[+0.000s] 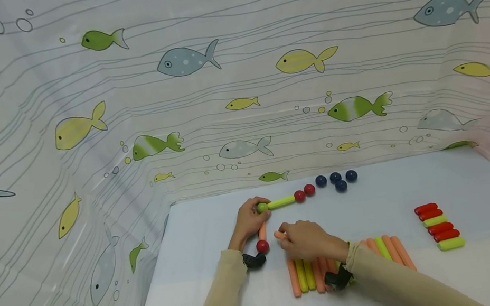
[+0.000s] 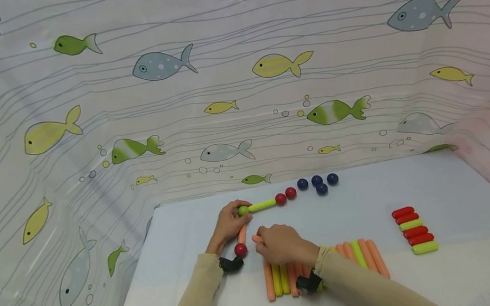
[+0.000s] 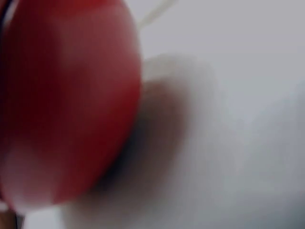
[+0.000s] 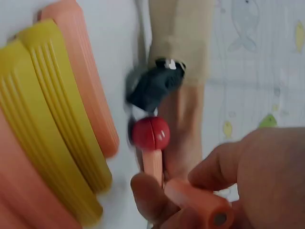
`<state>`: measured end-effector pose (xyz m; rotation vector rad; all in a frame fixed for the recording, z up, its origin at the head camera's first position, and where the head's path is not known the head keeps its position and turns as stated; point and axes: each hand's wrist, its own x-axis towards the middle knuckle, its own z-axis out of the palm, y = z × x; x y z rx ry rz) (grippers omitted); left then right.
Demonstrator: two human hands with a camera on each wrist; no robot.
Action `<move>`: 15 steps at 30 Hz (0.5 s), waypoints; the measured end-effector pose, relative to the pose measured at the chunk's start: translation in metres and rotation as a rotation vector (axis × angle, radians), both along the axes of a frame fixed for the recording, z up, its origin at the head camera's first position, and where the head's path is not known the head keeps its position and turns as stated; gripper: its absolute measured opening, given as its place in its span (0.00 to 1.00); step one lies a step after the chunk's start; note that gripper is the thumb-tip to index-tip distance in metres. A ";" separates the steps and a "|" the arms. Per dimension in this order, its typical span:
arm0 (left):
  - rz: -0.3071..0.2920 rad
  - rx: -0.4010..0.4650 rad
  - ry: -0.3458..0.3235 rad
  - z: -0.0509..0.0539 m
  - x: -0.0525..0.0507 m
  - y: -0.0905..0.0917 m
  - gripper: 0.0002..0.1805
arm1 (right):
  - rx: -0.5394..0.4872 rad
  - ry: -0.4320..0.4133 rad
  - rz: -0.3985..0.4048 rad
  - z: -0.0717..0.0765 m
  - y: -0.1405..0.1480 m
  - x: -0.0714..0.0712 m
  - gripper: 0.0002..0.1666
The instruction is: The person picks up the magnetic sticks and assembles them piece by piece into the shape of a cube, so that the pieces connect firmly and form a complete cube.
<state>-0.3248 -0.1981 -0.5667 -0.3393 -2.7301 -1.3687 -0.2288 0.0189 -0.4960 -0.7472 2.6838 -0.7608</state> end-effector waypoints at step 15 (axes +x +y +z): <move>0.019 0.007 -0.021 0.001 0.003 0.001 0.17 | -0.178 -0.128 -0.417 -0.017 0.063 -0.057 0.30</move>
